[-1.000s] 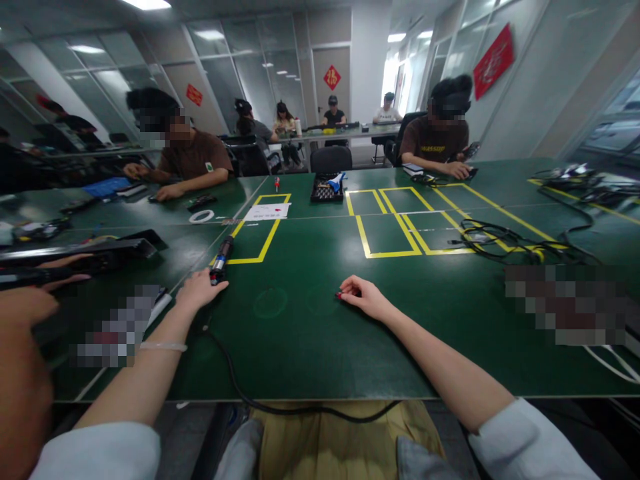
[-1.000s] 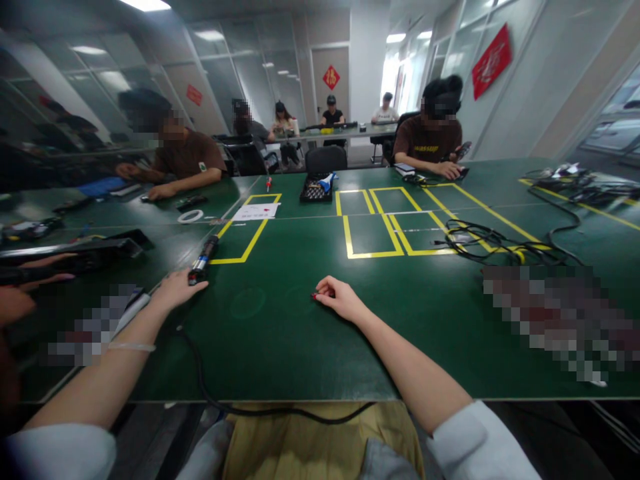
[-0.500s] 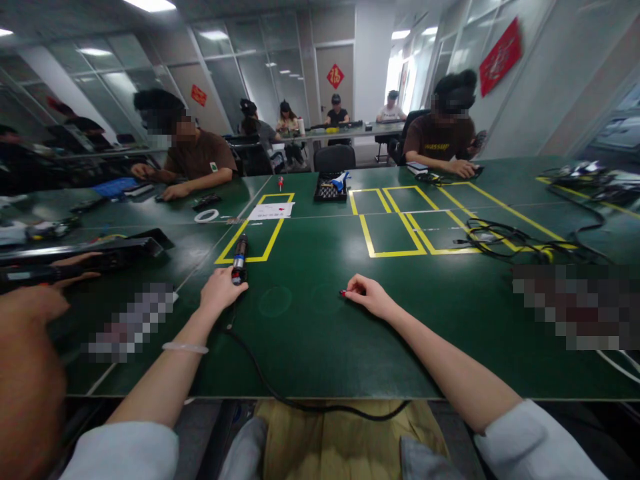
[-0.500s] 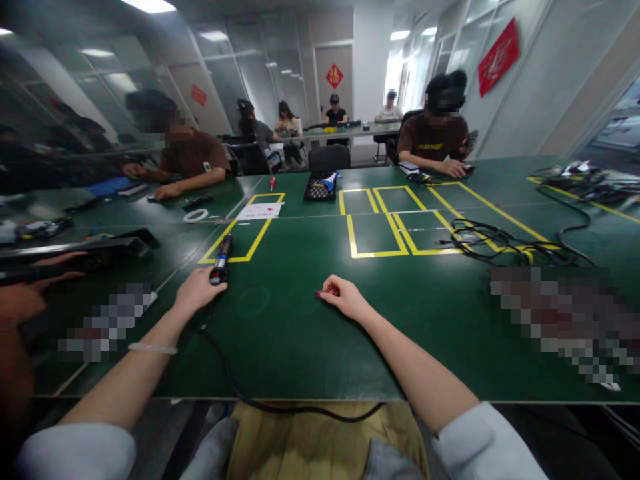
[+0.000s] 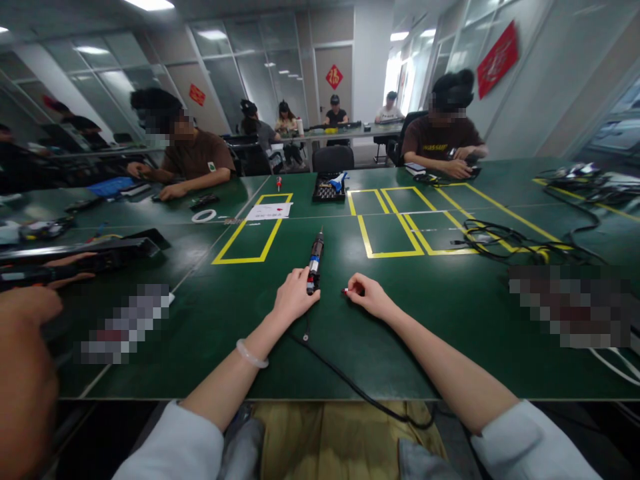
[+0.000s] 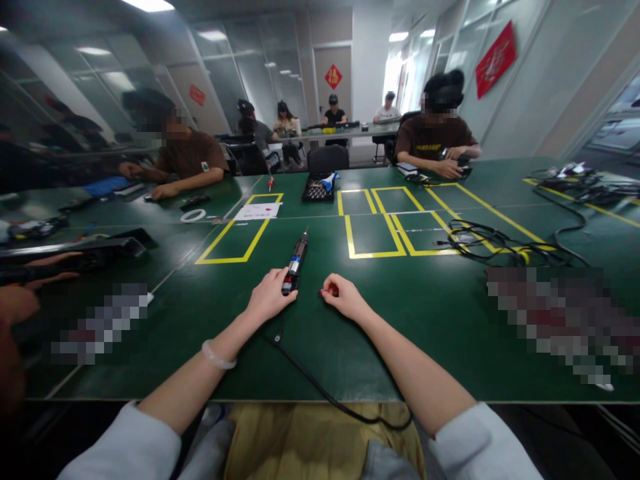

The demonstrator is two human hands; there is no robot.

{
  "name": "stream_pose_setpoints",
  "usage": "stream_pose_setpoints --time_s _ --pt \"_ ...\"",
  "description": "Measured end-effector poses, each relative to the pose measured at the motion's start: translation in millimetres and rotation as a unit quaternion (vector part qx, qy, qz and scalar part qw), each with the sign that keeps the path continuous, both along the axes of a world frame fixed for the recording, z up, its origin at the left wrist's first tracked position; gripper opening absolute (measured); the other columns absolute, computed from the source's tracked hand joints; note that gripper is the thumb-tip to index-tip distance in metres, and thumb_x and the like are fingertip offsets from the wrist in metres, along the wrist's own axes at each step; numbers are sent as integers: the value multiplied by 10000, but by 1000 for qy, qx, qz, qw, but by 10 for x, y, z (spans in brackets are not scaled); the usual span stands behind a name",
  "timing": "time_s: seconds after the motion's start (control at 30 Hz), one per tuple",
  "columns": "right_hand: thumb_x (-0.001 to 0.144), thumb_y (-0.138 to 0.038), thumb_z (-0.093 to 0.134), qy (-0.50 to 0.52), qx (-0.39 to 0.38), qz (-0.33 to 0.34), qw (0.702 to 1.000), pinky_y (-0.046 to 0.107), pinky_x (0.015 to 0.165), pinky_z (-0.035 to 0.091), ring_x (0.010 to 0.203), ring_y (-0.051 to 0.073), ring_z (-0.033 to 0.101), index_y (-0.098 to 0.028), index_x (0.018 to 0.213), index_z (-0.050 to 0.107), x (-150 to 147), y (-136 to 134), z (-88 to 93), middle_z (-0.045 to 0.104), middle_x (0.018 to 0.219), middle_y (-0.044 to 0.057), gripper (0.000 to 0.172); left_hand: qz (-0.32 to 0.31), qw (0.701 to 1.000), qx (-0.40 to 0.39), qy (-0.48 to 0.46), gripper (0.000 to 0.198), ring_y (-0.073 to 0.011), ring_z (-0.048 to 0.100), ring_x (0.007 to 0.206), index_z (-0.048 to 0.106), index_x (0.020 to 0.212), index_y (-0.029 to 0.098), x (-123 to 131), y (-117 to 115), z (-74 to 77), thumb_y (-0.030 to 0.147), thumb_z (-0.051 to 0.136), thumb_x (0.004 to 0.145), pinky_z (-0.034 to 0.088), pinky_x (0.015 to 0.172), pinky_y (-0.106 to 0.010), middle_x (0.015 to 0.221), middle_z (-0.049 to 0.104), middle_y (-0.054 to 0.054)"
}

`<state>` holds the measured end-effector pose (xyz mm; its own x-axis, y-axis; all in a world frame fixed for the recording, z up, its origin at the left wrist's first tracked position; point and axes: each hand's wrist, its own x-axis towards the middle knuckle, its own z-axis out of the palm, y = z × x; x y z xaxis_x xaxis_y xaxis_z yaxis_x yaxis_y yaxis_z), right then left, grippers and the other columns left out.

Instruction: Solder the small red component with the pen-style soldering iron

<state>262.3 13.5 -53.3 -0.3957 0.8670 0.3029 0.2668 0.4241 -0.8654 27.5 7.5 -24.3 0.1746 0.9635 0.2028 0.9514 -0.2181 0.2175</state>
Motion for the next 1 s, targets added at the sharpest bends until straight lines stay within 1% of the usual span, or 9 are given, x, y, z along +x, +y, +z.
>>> stream_pose_setpoints --time_s 0.13,0.27,0.43,0.57,0.8,0.93,1.0 --pt "787 -216 565 -6 22 -6 1000 249 621 401 636 122 486 -190 790 515 2 -2 -4 524 723 -19 56 -65 997 5 -33 675 -285 502 1100 384 1384 209 262 -91 -73 432 590 782 445 842 -350 1238 502 -136" --pt "774 -185 556 -11 42 -15 999 249 628 399 641 122 478 -191 774 496 0 -1 -11 507 728 -21 60 -99 994 3 -53 702 -285 488 1128 347 1417 214 373 -157 -105 416 587 788 433 884 -352 1253 494 -130" --pt "782 -168 555 -20 57 -16 998 242 639 398 658 122 477 -188 777 490 -41 -12 -5 506 741 -18 67 -95 994 -11 -48 696 -273 486 1141 338 1421 196 411 -196 -82 422 563 801 431 916 -348 1272 485 -124" --pt "800 -161 567 -27 68 -13 997 240 653 404 679 121 493 -179 790 511 -82 -2 -22 525 768 -11 59 -84 996 -4 -29 677 -248 482 1154 330 1419 194 431 -214 -67 399 545 811 428 942 -333 1283 480 -104" --pt "822 -173 616 -50 79 -17 995 249 695 428 716 120 519 -175 839 605 -56 10 -19 519 856 11 20 -84 996 2 -17 688 -243 490 1145 318 1424 192 447 -223 -63 400 548 810 443 923 -332 1284 484 -105" --pt "828 -163 615 -56 72 -18 996 244 668 434 683 117 524 -171 845 624 -70 -24 15 515 808 5 20 -81 997 1 -12 690 -245 491 1148 314 1427 204 450 -225 -62 394 553 809 444 911 -329 1290 483 -104" --pt "850 -190 598 -49 74 -16 996 246 669 442 692 121 540 -168 865 629 -80 -44 31 537 819 14 41 -81 997 4 -7 685 -246 490 1149 313 1427 199 453 -224 -62 395 547 814 442 907 -329 1288 481 -107"
